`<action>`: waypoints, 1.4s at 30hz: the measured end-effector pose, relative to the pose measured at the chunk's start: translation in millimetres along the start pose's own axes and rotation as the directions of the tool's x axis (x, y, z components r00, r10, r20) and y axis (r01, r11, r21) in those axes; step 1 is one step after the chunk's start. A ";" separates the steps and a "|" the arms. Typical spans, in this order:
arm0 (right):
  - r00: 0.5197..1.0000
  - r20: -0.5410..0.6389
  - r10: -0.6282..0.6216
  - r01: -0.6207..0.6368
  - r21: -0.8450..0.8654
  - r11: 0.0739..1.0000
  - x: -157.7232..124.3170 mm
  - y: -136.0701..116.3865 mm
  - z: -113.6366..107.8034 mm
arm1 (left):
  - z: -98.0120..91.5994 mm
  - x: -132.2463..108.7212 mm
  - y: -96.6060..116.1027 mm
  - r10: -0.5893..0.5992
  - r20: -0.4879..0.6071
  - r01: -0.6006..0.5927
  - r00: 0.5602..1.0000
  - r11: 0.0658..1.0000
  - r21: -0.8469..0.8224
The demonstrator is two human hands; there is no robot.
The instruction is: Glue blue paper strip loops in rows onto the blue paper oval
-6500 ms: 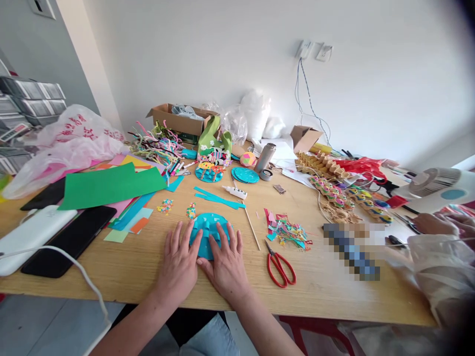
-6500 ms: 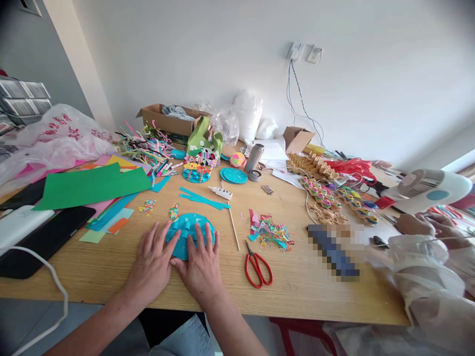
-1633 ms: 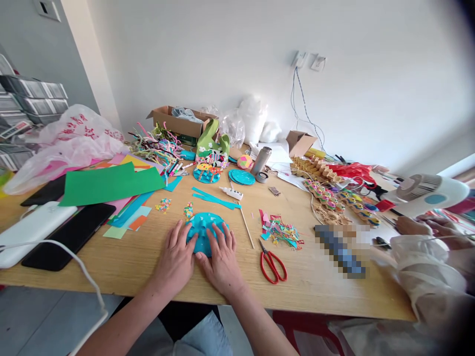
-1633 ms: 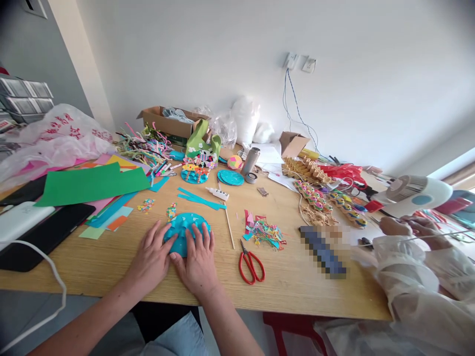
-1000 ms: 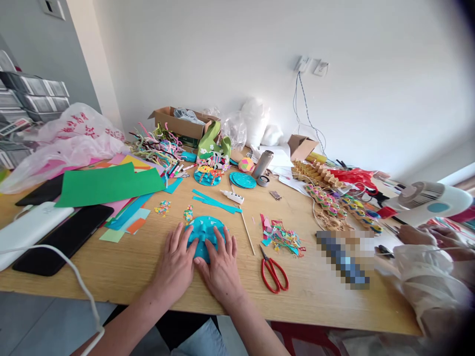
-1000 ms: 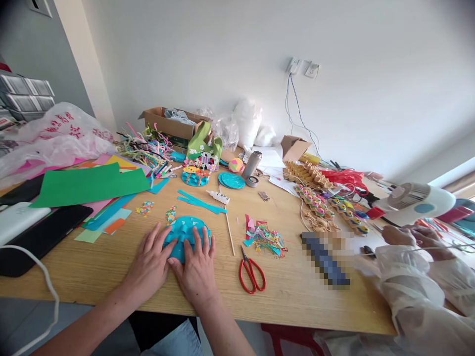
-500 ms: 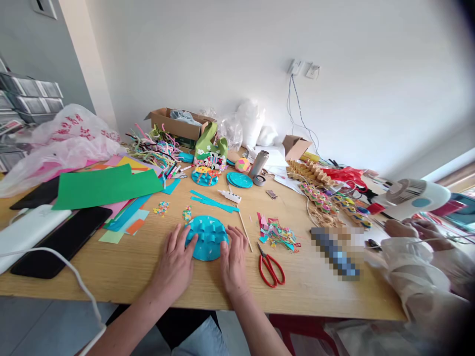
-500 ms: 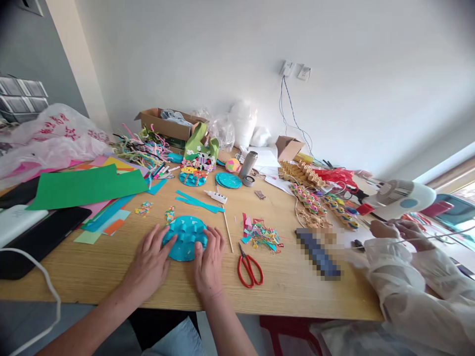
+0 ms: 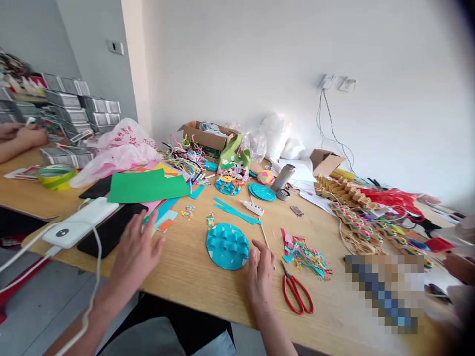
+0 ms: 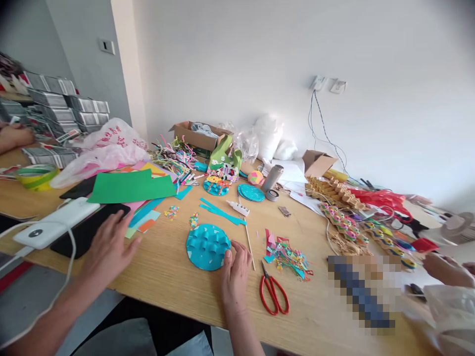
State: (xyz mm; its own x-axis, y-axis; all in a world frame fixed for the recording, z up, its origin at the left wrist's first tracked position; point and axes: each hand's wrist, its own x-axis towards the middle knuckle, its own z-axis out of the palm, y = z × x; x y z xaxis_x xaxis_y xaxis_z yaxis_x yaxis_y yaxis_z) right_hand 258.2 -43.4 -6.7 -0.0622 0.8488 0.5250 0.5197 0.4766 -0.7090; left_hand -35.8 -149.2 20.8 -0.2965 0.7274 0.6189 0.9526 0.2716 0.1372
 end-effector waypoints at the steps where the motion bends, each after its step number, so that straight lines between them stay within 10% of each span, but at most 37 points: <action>1: 1.000 0.007 -0.007 0.007 0.001 1.000 0.1 -0.4 0.2 | -4.6 3.4 -15.7 -0.052 0.024 0.050 0.998 0.996 0.080; 10: 0.998 0.043 -0.039 0.040 -0.021 0.999 0.0 -1.5 1.4 | -21.7 11.1 -79.1 -0.275 0.402 0.094 0.873 0.905 0.414; 22: 0.998 0.035 -0.055 0.055 -0.007 0.998 1.1 0.3 3.3 | -34.7 30.0 -81.1 -0.449 0.507 0.253 0.735 0.877 0.410; 27: 0.998 0.049 -0.046 0.046 0.020 0.999 2.8 -2.4 -0.8 | -41.8 26.8 -79.3 -0.467 0.482 0.394 0.742 0.884 0.250; 31: 0.999 0.030 -0.029 0.025 0.112 0.993 3.1 -14.8 -4.5 | -46.9 17.1 -65.3 -0.516 0.431 0.594 0.741 0.802 -0.062; 34: 0.980 0.189 0.056 -0.116 0.325 0.939 -2.0 -36.0 1.2 | -42.3 11.9 -38.0 -0.393 0.568 0.686 0.723 0.500 -0.528; 37: 0.888 0.459 0.024 -0.330 0.600 0.728 -10.1 -62.0 16.7 | -34.2 11.1 1.4 -0.257 0.657 0.705 0.709 0.289 -0.648; 42: 0.803 0.589 0.094 -0.570 0.712 0.411 -13.6 -89.0 42.3 | -30.4 10.9 54.7 -0.050 0.682 0.670 0.730 0.247 -0.700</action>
State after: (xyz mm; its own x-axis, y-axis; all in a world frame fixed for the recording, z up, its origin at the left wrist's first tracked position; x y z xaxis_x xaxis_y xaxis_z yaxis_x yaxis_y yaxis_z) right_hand 176.7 -87.6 29.3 -0.5027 0.8609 0.0779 -0.3575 -0.1250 -0.9255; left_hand 15.1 -145.6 58.5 -0.3109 0.9469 -0.0823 0.0839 0.1136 0.9900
